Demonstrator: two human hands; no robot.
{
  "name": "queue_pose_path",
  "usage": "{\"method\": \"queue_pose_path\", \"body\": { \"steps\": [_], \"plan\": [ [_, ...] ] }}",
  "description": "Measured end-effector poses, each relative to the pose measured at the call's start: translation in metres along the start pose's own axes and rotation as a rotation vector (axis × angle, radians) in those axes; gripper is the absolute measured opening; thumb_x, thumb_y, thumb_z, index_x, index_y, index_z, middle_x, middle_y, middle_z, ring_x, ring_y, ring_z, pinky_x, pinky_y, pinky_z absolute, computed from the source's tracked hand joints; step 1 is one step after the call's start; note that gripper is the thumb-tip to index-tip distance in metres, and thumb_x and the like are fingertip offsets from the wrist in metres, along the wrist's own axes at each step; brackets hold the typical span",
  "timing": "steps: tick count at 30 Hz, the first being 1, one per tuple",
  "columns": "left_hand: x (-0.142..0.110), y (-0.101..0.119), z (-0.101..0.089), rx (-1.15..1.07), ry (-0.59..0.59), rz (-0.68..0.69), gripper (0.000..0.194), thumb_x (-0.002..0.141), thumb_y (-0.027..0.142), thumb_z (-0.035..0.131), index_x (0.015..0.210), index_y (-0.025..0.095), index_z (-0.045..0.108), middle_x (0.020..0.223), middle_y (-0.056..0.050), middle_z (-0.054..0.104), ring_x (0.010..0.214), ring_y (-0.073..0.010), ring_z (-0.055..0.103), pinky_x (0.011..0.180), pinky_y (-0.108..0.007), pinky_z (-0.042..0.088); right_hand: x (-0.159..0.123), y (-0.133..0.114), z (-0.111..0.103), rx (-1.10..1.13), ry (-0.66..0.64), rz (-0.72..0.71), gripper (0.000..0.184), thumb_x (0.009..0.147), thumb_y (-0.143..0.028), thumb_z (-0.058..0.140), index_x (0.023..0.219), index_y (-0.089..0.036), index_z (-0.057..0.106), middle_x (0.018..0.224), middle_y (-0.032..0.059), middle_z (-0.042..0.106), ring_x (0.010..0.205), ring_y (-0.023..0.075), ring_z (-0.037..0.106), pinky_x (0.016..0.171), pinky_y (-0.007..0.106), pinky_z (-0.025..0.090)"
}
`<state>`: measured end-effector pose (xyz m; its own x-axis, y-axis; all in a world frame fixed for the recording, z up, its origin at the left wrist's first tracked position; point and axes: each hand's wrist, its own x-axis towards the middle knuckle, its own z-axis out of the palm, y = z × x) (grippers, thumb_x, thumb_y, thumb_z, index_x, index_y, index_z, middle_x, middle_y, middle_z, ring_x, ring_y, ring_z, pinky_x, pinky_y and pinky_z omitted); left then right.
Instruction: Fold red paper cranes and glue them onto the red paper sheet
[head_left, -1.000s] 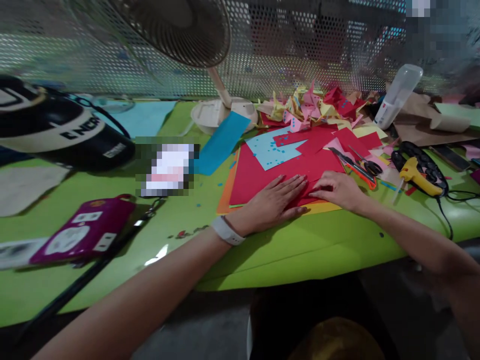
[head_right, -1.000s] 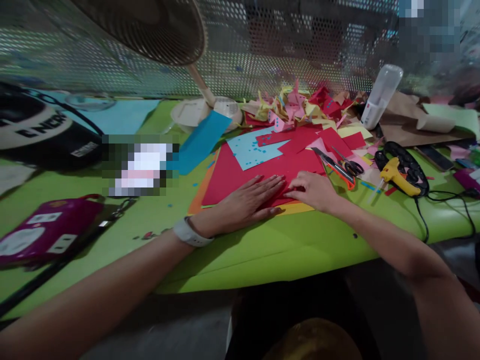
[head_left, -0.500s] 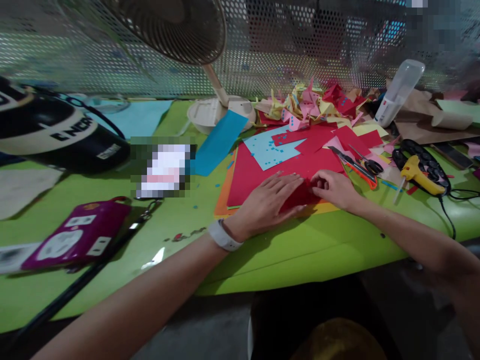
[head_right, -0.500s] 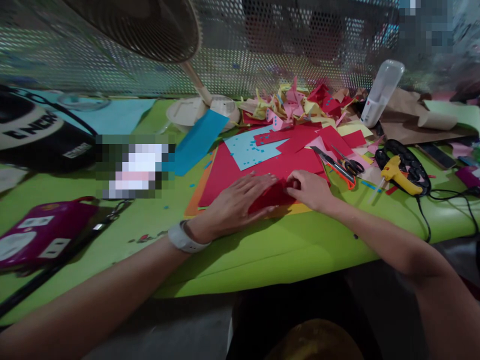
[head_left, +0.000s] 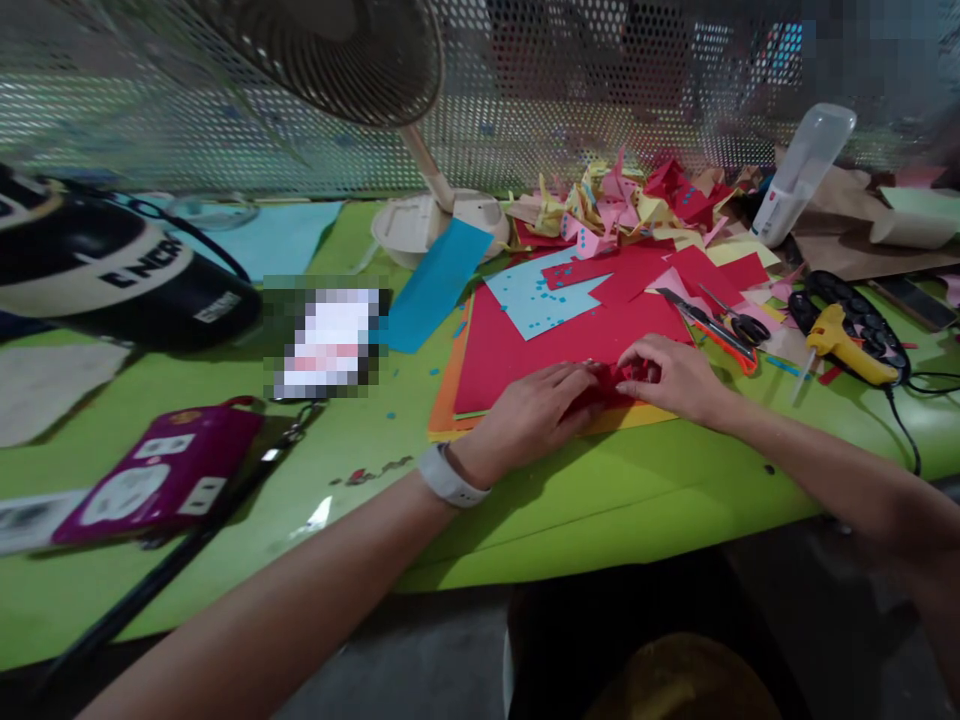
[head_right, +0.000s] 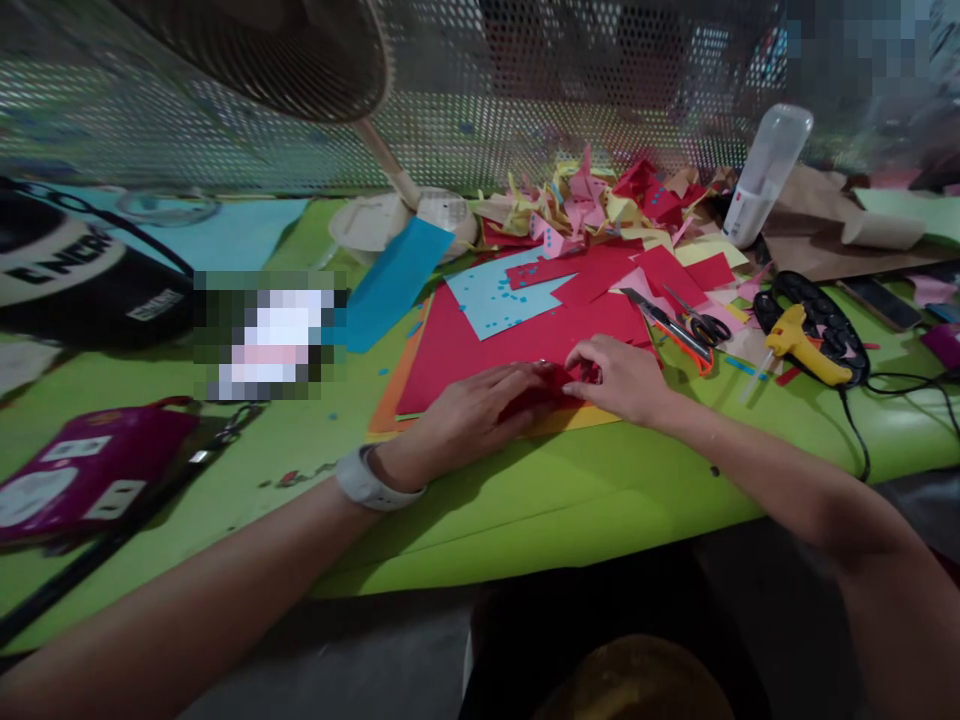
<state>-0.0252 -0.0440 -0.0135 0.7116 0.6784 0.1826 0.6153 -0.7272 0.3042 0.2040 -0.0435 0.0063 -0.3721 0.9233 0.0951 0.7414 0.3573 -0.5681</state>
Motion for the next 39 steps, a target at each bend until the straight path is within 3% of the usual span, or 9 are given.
{"method": "queue_pose_path", "body": {
  "steps": [6,13,18,25,29,39],
  "plan": [
    [0.0,0.002,-0.001,0.015,-0.025,-0.015,0.037,0.092,0.023,0.051,0.129,0.021,0.052,0.132,-0.014,0.065,0.115,-0.0269,0.066,0.095,-0.041,0.055,0.0,0.003,-0.002,-0.069,-0.003,-0.085,0.006,0.086,-0.028,0.072,0.089,-0.022,0.073,0.094,0.0022,0.066,0.085,0.015,0.061,0.074,0.027,0.041],
    [-0.001,0.0,0.002,0.041,0.002,0.009,0.035,0.098,0.028,0.047,0.129,0.016,0.052,0.13,-0.017,0.066,0.113,-0.0291,0.067,0.091,-0.044,0.057,0.004,0.008,0.004,-0.083,0.091,-0.109,0.019,0.092,-0.034,0.066,0.081,-0.018,0.069,0.09,0.0041,0.064,0.086,0.0167,0.059,0.08,0.03,0.042],
    [-0.001,-0.002,0.006,0.055,0.059,0.038,0.034,0.1,0.032,0.046,0.128,0.015,0.053,0.125,-0.018,0.068,0.112,-0.0289,0.068,0.088,-0.043,0.059,0.007,0.007,0.008,-0.106,0.079,-0.056,0.019,0.091,-0.03,0.067,0.078,-0.017,0.066,0.088,0.0045,0.063,0.085,0.0175,0.058,0.079,0.031,0.041],
    [-0.002,-0.003,0.009,0.121,0.105,0.152,0.039,0.105,0.034,0.037,0.136,0.017,0.054,0.135,-0.016,0.064,0.124,-0.0264,0.063,0.101,-0.043,0.054,0.008,0.008,0.01,-0.034,0.087,0.008,0.013,0.088,-0.029,0.069,0.084,-0.017,0.064,0.09,0.004,0.062,0.084,0.0167,0.058,0.077,0.031,0.043],
    [-0.002,-0.004,0.008,0.126,0.099,0.138,0.045,0.106,0.038,0.033,0.14,0.016,0.052,0.138,-0.015,0.063,0.127,-0.0247,0.061,0.104,-0.043,0.053,0.008,0.011,0.012,0.074,0.086,0.017,0.009,0.089,-0.024,0.067,0.093,-0.017,0.064,0.094,0.0033,0.062,0.08,0.0134,0.059,0.077,0.029,0.046],
    [-0.004,-0.009,0.01,0.096,0.099,0.179,0.044,0.106,0.036,0.033,0.139,0.02,0.058,0.142,-0.012,0.06,0.133,-0.0232,0.056,0.111,-0.042,0.048,0.007,0.017,0.014,0.026,0.122,-0.113,0.014,0.09,-0.017,0.06,0.095,-0.017,0.074,0.091,0.0054,0.064,0.087,0.0165,0.06,0.082,0.031,0.048]
  ]
}}
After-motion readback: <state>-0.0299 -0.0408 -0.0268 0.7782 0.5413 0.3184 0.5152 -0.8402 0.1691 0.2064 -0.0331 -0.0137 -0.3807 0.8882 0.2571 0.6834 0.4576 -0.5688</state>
